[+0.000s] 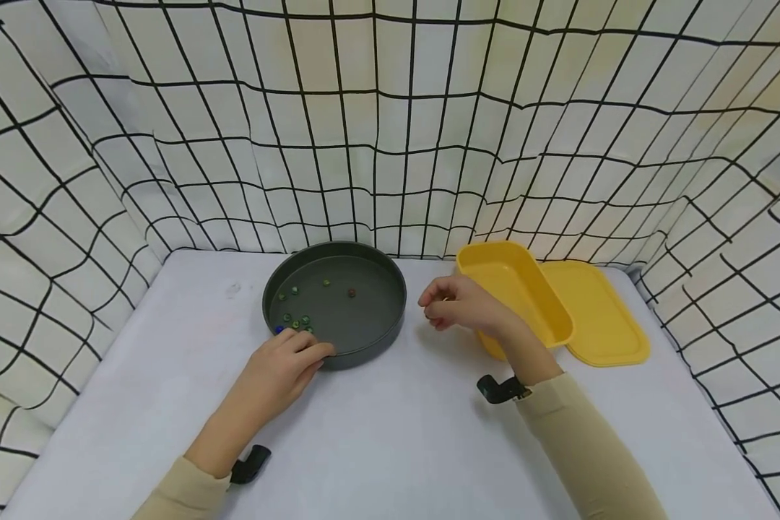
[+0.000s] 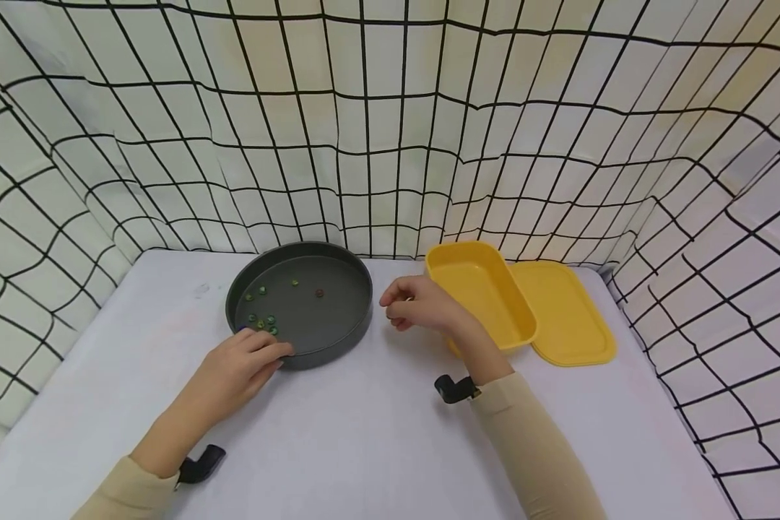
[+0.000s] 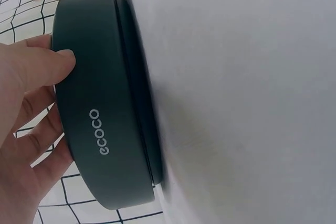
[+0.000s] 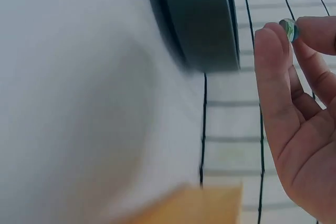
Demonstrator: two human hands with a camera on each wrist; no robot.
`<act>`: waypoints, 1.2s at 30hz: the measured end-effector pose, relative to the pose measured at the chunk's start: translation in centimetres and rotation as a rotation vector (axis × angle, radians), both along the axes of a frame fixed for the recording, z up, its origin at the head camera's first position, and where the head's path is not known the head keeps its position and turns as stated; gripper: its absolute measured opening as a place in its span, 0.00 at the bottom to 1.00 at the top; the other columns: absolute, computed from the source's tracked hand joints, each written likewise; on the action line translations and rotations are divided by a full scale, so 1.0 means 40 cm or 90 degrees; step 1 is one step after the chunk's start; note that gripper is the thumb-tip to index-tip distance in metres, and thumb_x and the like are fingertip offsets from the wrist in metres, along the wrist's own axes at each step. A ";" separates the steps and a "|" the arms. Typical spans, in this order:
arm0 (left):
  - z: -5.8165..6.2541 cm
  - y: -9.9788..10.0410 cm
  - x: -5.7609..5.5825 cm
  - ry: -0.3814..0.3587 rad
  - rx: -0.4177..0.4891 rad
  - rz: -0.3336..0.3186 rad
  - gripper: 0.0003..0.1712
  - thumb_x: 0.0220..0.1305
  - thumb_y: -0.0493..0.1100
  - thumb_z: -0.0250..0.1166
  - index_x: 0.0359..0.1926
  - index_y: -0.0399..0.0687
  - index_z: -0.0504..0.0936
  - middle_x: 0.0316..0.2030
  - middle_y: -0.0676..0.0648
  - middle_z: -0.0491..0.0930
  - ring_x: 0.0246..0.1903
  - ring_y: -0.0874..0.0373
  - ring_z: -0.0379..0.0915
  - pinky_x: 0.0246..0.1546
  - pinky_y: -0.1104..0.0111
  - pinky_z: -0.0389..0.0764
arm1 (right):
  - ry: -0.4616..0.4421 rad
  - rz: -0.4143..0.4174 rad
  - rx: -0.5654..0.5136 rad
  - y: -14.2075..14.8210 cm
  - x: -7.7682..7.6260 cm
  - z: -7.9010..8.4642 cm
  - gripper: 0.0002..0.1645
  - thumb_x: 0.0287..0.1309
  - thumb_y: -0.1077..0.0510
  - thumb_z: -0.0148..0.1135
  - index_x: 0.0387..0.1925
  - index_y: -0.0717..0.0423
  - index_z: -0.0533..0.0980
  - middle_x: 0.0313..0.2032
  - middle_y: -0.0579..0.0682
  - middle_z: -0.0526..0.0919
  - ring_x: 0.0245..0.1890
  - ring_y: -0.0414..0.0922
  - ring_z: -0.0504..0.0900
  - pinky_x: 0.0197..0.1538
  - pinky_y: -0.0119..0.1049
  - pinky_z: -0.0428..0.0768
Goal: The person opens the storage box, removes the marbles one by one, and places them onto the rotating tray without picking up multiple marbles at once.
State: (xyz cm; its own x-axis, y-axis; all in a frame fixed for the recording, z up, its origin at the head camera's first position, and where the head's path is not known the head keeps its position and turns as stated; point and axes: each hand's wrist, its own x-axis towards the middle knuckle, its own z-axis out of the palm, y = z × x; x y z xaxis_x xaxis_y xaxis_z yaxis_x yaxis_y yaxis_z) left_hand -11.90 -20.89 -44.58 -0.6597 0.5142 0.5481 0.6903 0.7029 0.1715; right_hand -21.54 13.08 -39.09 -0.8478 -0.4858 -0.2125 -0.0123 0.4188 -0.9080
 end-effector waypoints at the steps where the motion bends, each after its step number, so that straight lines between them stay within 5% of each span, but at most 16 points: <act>1: 0.000 0.002 0.000 -0.001 0.001 0.000 0.17 0.53 0.33 0.75 0.43 0.55 0.86 0.35 0.55 0.81 0.35 0.58 0.73 0.34 0.66 0.79 | -0.010 0.011 -0.009 -0.016 -0.005 -0.005 0.08 0.65 0.62 0.60 0.44 0.60 0.78 0.37 0.58 0.81 0.35 0.52 0.82 0.44 0.42 0.86; 7: 0.009 0.014 -0.006 -0.019 -0.002 0.001 0.20 0.52 0.29 0.74 0.43 0.55 0.87 0.35 0.54 0.81 0.36 0.57 0.73 0.36 0.65 0.80 | -0.062 0.036 -0.055 -0.082 -0.027 -0.010 0.16 0.67 0.63 0.57 0.52 0.70 0.74 0.41 0.64 0.79 0.34 0.51 0.82 0.45 0.43 0.86; 12: 0.012 0.016 -0.005 -0.021 -0.005 0.010 0.19 0.53 0.30 0.73 0.43 0.56 0.87 0.35 0.54 0.81 0.36 0.57 0.74 0.36 0.65 0.80 | -0.070 0.041 -0.065 -0.126 -0.045 -0.015 0.17 0.67 0.63 0.57 0.53 0.69 0.75 0.40 0.60 0.80 0.34 0.49 0.83 0.45 0.42 0.86; 24: 0.010 0.010 0.009 -0.010 -0.014 0.016 0.18 0.55 0.31 0.73 0.43 0.56 0.87 0.35 0.55 0.81 0.36 0.58 0.73 0.36 0.66 0.80 | -0.012 0.102 0.010 -0.251 -0.050 -0.044 0.12 0.64 0.65 0.57 0.47 0.66 0.78 0.42 0.55 0.82 0.33 0.47 0.83 0.41 0.39 0.87; 32: 0.006 0.015 0.023 -0.012 -0.012 0.017 0.18 0.54 0.31 0.74 0.43 0.57 0.87 0.36 0.55 0.81 0.37 0.58 0.74 0.37 0.66 0.80 | 0.150 0.150 0.177 -0.294 -0.024 -0.063 0.10 0.63 0.63 0.59 0.44 0.55 0.81 0.32 0.45 0.85 0.26 0.41 0.82 0.33 0.32 0.81; 36: 0.007 0.019 0.026 -0.009 -0.009 0.013 0.17 0.55 0.32 0.74 0.44 0.56 0.87 0.36 0.56 0.81 0.37 0.58 0.74 0.37 0.66 0.80 | 0.231 0.111 0.181 -0.277 -0.002 -0.064 0.08 0.62 0.61 0.61 0.42 0.52 0.82 0.34 0.41 0.83 0.30 0.39 0.80 0.34 0.31 0.80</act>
State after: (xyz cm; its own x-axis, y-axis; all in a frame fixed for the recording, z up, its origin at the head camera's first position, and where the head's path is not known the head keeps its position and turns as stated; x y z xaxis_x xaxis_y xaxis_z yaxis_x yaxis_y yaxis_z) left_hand -10.85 -20.11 -44.30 -0.6772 0.5082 0.5321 0.6738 0.7189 0.1709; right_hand -21.61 2.00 -41.66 -0.8030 -0.5925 -0.0636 -0.3981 0.6129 -0.6826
